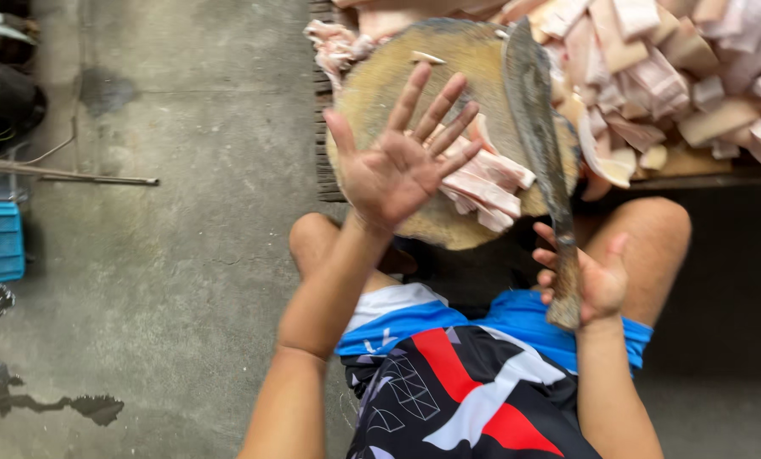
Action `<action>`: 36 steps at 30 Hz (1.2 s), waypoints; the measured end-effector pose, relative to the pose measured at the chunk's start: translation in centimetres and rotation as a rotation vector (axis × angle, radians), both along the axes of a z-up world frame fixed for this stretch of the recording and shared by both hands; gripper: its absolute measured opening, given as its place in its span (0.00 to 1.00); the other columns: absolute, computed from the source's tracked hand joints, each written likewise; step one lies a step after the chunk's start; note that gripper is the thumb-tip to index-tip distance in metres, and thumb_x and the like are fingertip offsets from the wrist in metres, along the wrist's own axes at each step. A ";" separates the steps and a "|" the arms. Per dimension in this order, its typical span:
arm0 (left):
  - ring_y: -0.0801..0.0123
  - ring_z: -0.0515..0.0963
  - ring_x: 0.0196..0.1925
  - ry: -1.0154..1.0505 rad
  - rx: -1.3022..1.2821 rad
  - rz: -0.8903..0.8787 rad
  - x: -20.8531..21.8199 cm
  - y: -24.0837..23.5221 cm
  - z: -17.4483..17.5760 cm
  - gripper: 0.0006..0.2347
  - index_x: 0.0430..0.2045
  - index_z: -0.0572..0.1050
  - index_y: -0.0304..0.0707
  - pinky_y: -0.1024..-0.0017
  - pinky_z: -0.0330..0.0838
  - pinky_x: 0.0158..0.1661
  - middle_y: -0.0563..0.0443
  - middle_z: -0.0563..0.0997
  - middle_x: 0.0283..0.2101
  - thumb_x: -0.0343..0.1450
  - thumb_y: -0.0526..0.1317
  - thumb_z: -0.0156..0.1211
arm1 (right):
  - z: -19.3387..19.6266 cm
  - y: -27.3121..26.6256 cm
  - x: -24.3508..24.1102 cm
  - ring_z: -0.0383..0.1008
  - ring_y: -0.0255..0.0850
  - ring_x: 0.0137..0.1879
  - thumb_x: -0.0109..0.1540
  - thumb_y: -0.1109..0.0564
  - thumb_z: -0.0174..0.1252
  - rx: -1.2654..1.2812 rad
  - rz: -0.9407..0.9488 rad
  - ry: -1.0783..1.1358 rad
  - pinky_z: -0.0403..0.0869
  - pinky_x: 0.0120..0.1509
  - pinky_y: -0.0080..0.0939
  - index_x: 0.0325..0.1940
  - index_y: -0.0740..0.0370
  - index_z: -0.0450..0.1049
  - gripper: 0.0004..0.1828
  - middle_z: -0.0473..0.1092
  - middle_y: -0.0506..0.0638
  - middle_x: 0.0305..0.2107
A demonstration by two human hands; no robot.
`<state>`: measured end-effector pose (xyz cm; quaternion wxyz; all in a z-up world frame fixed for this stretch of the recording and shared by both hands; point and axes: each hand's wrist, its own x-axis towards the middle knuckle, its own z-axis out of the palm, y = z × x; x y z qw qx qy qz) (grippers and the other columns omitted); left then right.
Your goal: The person sits on the floor and uses a large knife to slice sheets of pork skin into strips on a round wooden cutting board. The person repeatedly cuts the skin into smaller pieces and places them onto a pile on a nearby table.
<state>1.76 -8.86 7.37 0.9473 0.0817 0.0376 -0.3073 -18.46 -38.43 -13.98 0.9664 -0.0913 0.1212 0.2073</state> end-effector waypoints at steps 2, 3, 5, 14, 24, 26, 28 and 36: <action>0.38 0.38 0.78 0.008 0.065 0.137 -1.2 -0.7 0.8 0.49 0.75 0.41 0.52 0.36 0.31 0.71 0.40 0.40 0.78 0.62 0.83 0.16 | 0.0 0.4 0.6 0.77 0.58 0.47 0.64 0.08 0.27 0.053 -0.012 -0.028 0.79 0.44 0.60 0.85 0.70 0.47 0.69 0.72 0.68 0.55; 0.39 0.38 0.78 0.005 0.053 0.153 -1.5 -0.8 0.8 0.49 0.75 0.41 0.53 0.36 0.32 0.71 0.41 0.40 0.78 0.62 0.83 0.17 | 0.3 0.4 0.4 0.77 0.59 0.49 0.63 0.08 0.26 0.092 -0.014 -0.034 0.78 0.47 0.62 0.85 0.70 0.47 0.70 0.72 0.69 0.56; 0.41 0.38 0.79 -0.001 0.029 0.181 -2.0 -0.8 0.4 0.50 0.76 0.41 0.54 0.38 0.32 0.72 0.42 0.40 0.79 0.62 0.83 0.18 | 0.9 0.6 0.4 0.76 0.63 0.53 0.61 0.08 0.25 0.156 -0.009 -0.055 0.77 0.52 0.67 0.85 0.70 0.46 0.71 0.70 0.71 0.58; 0.49 0.42 0.82 -0.174 -0.009 0.024 -2.4 0.2 -3.5 0.55 0.77 0.40 0.54 0.42 0.35 0.77 0.43 0.41 0.80 0.56 0.85 0.24 | 4.4 2.6 1.8 0.54 0.74 0.76 0.57 0.07 0.22 0.288 -0.082 -0.051 0.55 0.70 0.88 0.83 0.67 0.45 0.72 0.56 0.78 0.71; 0.43 0.47 0.84 -1.047 0.953 -0.042 -1.5 1.9 -4.1 0.50 0.79 0.46 0.53 0.44 0.41 0.78 0.40 0.50 0.80 0.64 0.73 0.61 | 1.7 0.2 1.9 0.41 0.58 0.86 0.61 0.43 0.48 -0.141 -0.358 -0.052 0.39 0.82 0.85 0.82 0.54 0.49 0.45 0.48 0.59 0.79; 0.46 0.45 0.86 -1.712 1.472 -0.172 0.1 1.9 -2.9 0.52 0.78 0.46 0.59 0.45 0.44 0.82 0.46 0.51 0.81 0.60 0.68 0.71 | 1.1 -0.5 1.5 0.42 0.58 0.85 0.63 0.31 0.48 -0.253 -0.376 -0.118 0.43 0.80 0.83 0.82 0.53 0.47 0.48 0.47 0.59 0.79; 0.37 0.42 0.79 -1.980 1.709 -0.450 0.9 -0.6 -2.7 0.58 0.74 0.45 0.57 0.39 0.39 0.72 0.38 0.48 0.77 0.50 0.66 0.77 | 1.6 -1.2 1.0 0.43 0.62 0.84 0.58 0.19 0.42 0.034 -0.455 -0.051 0.48 0.80 0.79 0.84 0.53 0.45 0.58 0.46 0.63 0.79; 0.49 0.43 0.77 -2.261 1.901 -1.130 4.8 -5.9 -3.9 0.63 0.74 0.40 0.51 0.35 0.33 0.69 0.45 0.48 0.76 0.46 0.62 0.80 | 2.5 -1.9 0.9 0.43 0.59 0.85 0.58 0.17 0.42 -0.163 -0.373 -0.143 0.53 0.78 0.71 0.85 0.51 0.42 0.60 0.44 0.61 0.81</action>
